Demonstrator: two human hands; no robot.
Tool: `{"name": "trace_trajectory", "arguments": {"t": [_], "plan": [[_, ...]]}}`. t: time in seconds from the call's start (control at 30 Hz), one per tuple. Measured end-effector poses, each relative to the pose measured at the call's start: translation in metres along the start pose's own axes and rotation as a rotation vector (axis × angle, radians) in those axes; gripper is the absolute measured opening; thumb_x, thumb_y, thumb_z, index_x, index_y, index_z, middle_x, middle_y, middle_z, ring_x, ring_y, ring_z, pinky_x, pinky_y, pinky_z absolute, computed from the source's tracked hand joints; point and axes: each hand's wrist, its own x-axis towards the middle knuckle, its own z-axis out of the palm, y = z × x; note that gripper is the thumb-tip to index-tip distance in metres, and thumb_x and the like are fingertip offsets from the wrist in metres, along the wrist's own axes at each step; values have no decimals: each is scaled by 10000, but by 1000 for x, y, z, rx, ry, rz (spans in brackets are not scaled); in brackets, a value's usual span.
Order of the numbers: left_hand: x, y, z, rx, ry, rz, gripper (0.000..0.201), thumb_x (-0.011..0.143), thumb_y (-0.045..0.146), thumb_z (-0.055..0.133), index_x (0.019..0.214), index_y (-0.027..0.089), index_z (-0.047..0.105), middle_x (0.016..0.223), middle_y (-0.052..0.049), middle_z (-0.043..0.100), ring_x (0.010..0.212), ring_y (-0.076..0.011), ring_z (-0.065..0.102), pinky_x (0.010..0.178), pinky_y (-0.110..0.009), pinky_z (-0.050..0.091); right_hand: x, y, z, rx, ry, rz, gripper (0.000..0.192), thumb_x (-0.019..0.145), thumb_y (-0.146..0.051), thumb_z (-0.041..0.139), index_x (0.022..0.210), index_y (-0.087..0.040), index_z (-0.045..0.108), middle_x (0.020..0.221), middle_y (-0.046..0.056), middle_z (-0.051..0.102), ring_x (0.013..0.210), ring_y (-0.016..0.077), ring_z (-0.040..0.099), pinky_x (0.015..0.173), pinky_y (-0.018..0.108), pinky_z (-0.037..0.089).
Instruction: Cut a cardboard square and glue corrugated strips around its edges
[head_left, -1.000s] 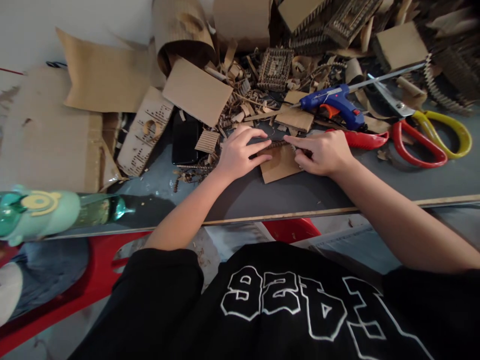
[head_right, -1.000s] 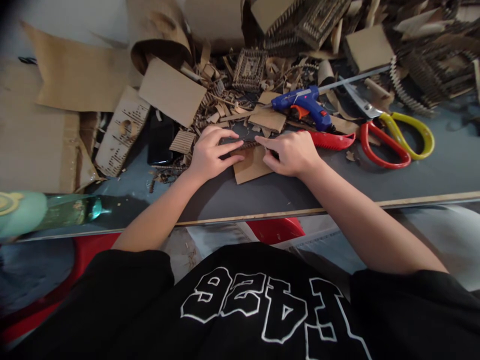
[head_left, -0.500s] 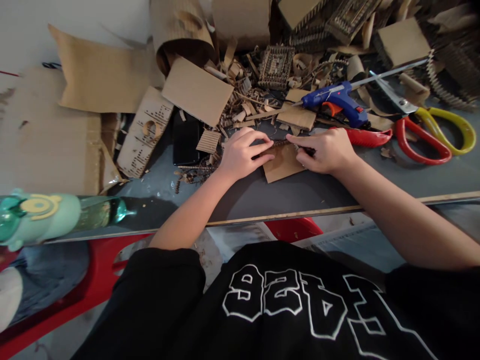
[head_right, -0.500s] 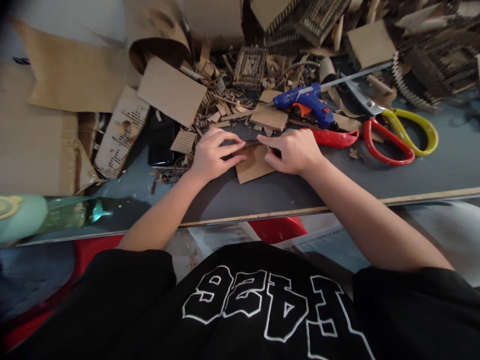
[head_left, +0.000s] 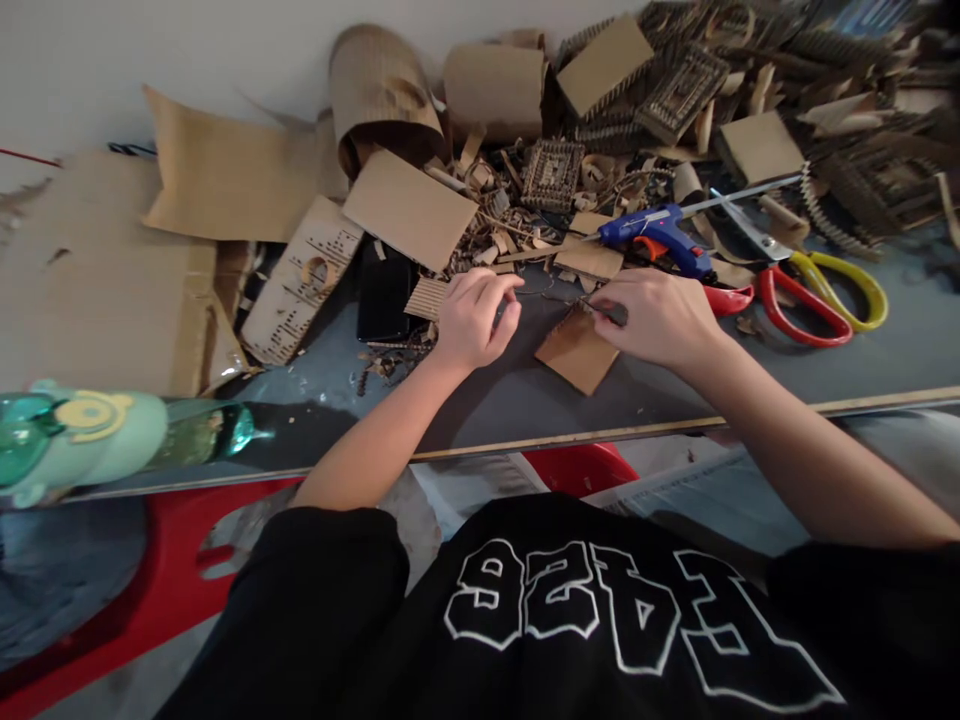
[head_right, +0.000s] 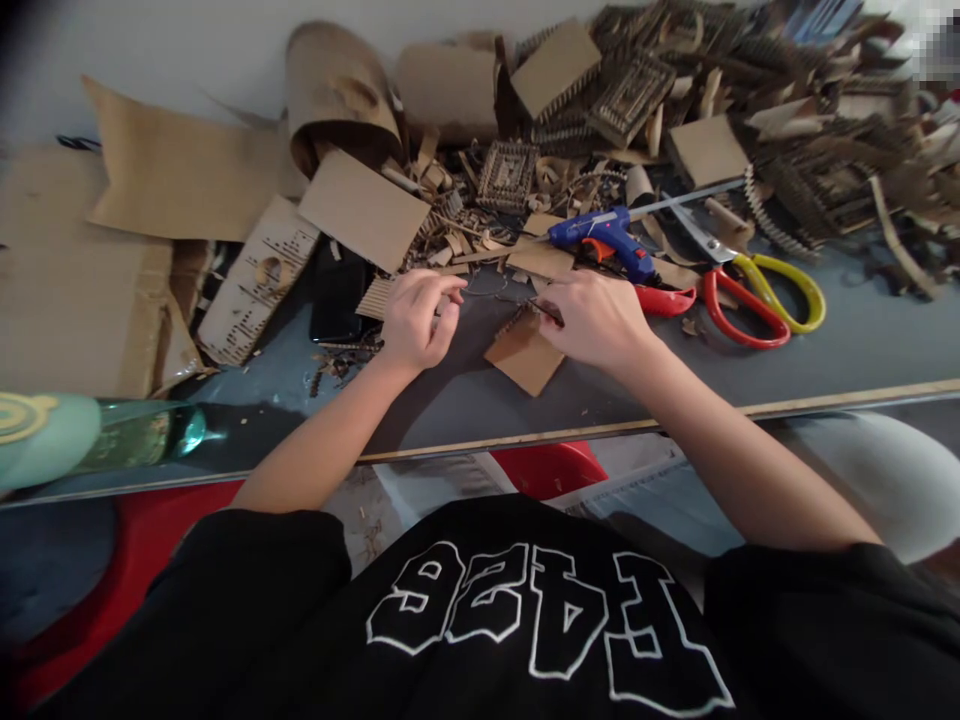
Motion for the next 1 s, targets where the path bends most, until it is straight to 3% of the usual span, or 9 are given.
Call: {"name": "trace_trajectory", "arguments": {"t": [0.17, 0.3, 0.4, 0.5, 0.57, 0.67, 0.83, 1.0], "plan": [[1, -8, 6, 69, 91, -142, 265, 1018, 223, 389, 1003, 215, 653, 835, -50, 728, 913, -215, 661, 860, -370, 501, 2, 2, 12, 19, 53, -76, 348, 907, -243, 450, 999, -196, 783, 1033, 63, 752, 994, 239, 669, 691, 325, 452], [-1, -37, 10, 56, 143, -319, 323, 1036, 229, 336, 1022, 235, 659, 869, -52, 719, 904, -221, 640, 888, -403, 514, 4, 4, 17, 84, 100, -98, 363, 958, -274, 435, 1048, -191, 777, 1077, 81, 748, 1036, 239, 668, 798, 357, 525], [-7, -61, 12, 102, 66, -303, 282, 990, 463, 527, 1063, 244, 690, 1101, -92, 699, 1100, -293, 600, 974, -510, 492, 4, 7, 13, 105, 137, -81, 375, 980, -328, 435, 1067, -189, 773, 1093, 82, 748, 1049, 242, 679, 849, 375, 545], [-11, -75, 12, 97, -82, -228, 532, 757, 692, 754, 1012, 227, 725, 1424, -119, 552, 1358, -428, 421, 1080, -665, 386, 5, 13, 2, 92, 168, -50, 375, 988, -352, 439, 1049, -189, 771, 1076, 80, 751, 1041, 249, 690, 853, 384, 547], [-11, -78, 11, 61, -156, -213, 567, 687, 708, 799, 951, 211, 735, 1450, -125, 527, 1398, -456, 368, 1093, -705, 361, 5, 17, -6, 80, 182, -41, 370, 996, -361, 435, 1041, -205, 768, 1073, 75, 752, 1040, 251, 691, 845, 388, 549], [-6, -73, 7, 7, -168, -201, 442, 720, 625, 819, 869, 217, 739, 1300, -138, 615, 1335, -416, 457, 1081, -675, 416, 5, 20, -18, 68, 217, -42, 363, 1003, -384, 440, 1025, -219, 762, 1076, 66, 755, 1053, 256, 691, 866, 398, 552], [5, -55, -2, -47, -119, -158, 302, 905, 503, 680, 823, 215, 720, 1012, -70, 739, 1091, -265, 660, 1004, -489, 555, -1, 9, -35, 107, 247, -56, 318, 993, -357, 466, 1020, -236, 758, 1072, 54, 755, 1059, 247, 697, 937, 420, 551], [18, -15, -14, -46, -55, -74, 302, 998, 454, 552, 957, 208, 723, 945, -44, 784, 966, -186, 730, 904, -340, 577, -13, -14, -36, 233, 262, -136, 305, 976, -352, 503, 1033, -201, 761, 999, 69, 764, 964, 213, 715, 899, 367, 559]]}}
